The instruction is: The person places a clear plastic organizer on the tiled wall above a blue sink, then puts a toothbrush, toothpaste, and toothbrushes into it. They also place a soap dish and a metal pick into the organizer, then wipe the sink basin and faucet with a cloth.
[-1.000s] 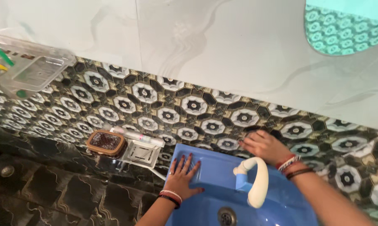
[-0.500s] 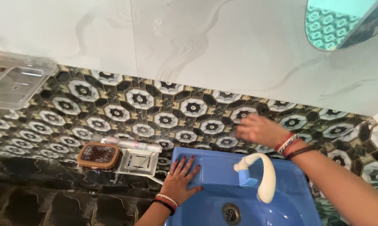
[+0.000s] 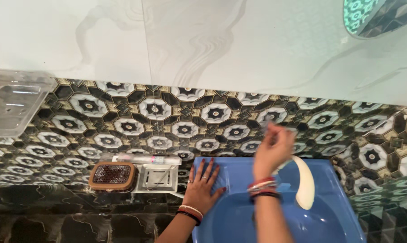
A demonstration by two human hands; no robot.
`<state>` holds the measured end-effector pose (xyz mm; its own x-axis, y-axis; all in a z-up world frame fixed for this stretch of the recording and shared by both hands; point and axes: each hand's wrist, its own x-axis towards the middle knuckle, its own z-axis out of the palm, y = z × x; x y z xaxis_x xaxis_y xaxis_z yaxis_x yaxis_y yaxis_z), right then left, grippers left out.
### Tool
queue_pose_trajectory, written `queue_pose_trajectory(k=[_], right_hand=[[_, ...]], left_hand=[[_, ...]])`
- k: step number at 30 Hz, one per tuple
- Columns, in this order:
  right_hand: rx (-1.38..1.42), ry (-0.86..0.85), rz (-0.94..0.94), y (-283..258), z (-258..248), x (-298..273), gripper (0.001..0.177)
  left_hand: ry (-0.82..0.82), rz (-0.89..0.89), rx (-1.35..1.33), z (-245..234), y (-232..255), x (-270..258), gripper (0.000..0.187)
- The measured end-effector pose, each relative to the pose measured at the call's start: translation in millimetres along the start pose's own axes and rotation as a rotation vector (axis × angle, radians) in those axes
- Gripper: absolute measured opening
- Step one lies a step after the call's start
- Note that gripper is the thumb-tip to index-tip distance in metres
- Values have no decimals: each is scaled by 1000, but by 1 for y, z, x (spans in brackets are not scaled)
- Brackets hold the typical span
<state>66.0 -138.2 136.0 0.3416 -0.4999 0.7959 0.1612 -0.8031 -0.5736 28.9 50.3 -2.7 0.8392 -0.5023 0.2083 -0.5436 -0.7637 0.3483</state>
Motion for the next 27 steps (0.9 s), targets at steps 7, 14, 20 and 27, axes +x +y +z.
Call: queue_pose_trajectory(k=[7, 14, 20, 27], right_hand=[[320, -72, 268, 15, 46, -85, 21], [103, 35, 127, 31, 57, -85, 21], [326, 74, 270, 33, 47, -62, 17], [83, -134, -27, 11, 37, -68, 28]], left_hand=[[-68, -2, -15, -8, 0, 5, 77], [-32, 4, -43, -14, 2, 6, 71], [-48, 22, -64, -20, 1, 3, 68], [-40, 26, -53, -18, 3, 2, 67]])
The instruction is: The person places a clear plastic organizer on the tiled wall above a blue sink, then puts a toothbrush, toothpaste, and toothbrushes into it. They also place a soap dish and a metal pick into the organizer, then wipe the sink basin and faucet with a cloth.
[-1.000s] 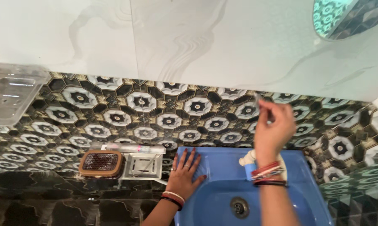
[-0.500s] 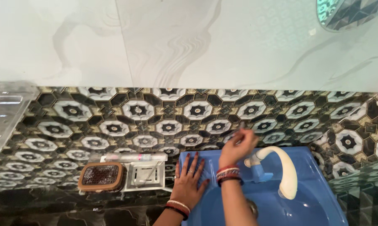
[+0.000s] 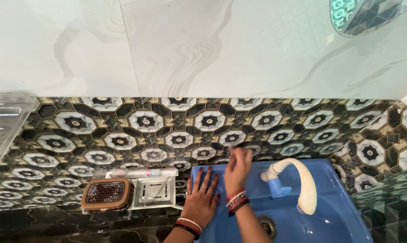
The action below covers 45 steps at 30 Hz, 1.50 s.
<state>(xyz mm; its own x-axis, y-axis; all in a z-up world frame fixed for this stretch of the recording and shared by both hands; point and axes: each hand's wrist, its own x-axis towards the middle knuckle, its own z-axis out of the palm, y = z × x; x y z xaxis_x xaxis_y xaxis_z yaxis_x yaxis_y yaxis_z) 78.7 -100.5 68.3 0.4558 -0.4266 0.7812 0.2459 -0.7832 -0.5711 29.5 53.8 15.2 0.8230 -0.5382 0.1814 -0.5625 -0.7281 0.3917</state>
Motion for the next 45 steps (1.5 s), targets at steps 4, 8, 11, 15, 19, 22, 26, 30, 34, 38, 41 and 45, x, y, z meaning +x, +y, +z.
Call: queue_pose_trajectory(k=[4, 8, 11, 15, 19, 22, 26, 30, 34, 38, 41, 45], right_hand=[[13, 97, 103, -3, -5, 19, 22], [29, 101, -121, 10, -5, 45, 27], [28, 151, 10, 9, -9, 35, 25], [-17, 195, 250, 8, -7, 23, 23], [19, 130, 24, 19, 7, 22, 28], [48, 204, 202, 23, 6, 23, 25], [83, 258, 433, 11, 7, 18, 26], [61, 117, 8, -6, 20, 25, 30], [115, 131, 57, -15, 13, 28, 28], [-8, 238, 294, -7, -2, 36, 19], [113, 218, -34, -16, 9, 41, 29], [-2, -84, -175, -44, 12, 24, 31]], left_hand=[[-45, -10, -8, -2, -1, 0, 65], [-72, -40, -5, -2, 1, 1, 63], [-79, -45, -17, -5, 2, 2, 63], [-78, -49, -33, -7, 2, -1, 62], [-109, -52, -40, -3, 2, -1, 61], [-79, -65, -75, -5, 1, 0, 60], [-75, -53, -75, -4, -2, 0, 60], [-59, -36, -73, 3, -3, 0, 62], [3, -3, -68, 0, -5, 0, 61], [-83, -40, -113, -1, -3, 0, 65], [-69, -37, -91, -3, -4, 1, 66], [-97, -43, -86, -3, -4, 0, 68]])
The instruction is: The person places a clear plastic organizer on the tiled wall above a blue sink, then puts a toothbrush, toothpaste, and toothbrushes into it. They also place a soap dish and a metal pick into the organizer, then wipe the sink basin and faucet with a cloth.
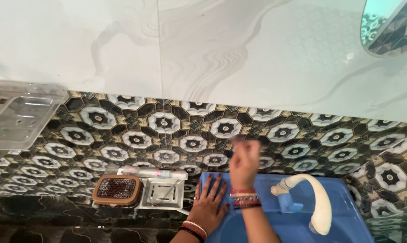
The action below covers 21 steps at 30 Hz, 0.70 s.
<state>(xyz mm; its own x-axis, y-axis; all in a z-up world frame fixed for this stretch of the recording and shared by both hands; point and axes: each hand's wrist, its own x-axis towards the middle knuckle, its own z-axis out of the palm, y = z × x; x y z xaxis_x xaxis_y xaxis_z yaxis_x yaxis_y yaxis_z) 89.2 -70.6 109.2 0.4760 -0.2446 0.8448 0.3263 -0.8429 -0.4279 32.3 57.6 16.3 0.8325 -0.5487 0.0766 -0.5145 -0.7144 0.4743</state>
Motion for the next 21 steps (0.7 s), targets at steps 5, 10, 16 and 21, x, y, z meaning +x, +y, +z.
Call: queue_pose_trajectory(k=[5, 10, 16, 21], right_hand=[[-29, -76, 42, 7, -15, 3, 29], [-24, 41, -15, 20, -2, 3, 32], [-74, -139, -115, 7, -17, 9, 36], [117, 288, 162, 12, -19, 47, 23]], left_hand=[[15, 15, -15, 1, -1, 0, 68], [9, 8, -46, 1, -2, -1, 69], [85, 49, -12, 6, -3, -2, 67], [35, 33, -36, 5, -3, -1, 69]])
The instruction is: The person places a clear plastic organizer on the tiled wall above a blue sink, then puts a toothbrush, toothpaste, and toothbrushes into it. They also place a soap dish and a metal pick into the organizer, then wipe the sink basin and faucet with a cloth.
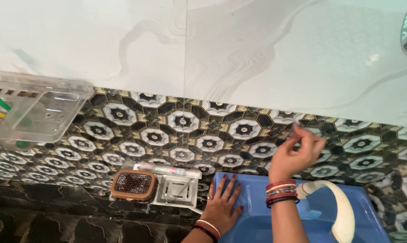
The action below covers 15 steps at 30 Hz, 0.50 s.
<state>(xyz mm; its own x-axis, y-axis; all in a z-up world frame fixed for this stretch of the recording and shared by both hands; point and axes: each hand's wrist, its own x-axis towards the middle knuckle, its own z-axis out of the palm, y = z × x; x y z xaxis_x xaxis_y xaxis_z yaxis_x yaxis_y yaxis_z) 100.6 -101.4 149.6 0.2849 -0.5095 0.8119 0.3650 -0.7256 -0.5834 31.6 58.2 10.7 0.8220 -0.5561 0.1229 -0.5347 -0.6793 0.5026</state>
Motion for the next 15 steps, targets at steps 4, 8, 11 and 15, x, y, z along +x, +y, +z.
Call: queue_pose_trajectory(k=[4, 8, 11, 15], right_hand=[[-55, -249, -175, -11, -2, -7, 31], [-210, -15, -200, -10, -11, 12, 17], [61, 121, 45, -4, -5, 23, 18], [-124, -89, -192, 4, 1, 7, 25]], left_hand=[[-21, -18, -48, -3, 1, -1, 70], [-28, -12, -21, -4, 1, -1, 69], [-32, -2, -7, -7, 1, -1, 69], [-52, -14, -17, -8, 2, 0, 70]])
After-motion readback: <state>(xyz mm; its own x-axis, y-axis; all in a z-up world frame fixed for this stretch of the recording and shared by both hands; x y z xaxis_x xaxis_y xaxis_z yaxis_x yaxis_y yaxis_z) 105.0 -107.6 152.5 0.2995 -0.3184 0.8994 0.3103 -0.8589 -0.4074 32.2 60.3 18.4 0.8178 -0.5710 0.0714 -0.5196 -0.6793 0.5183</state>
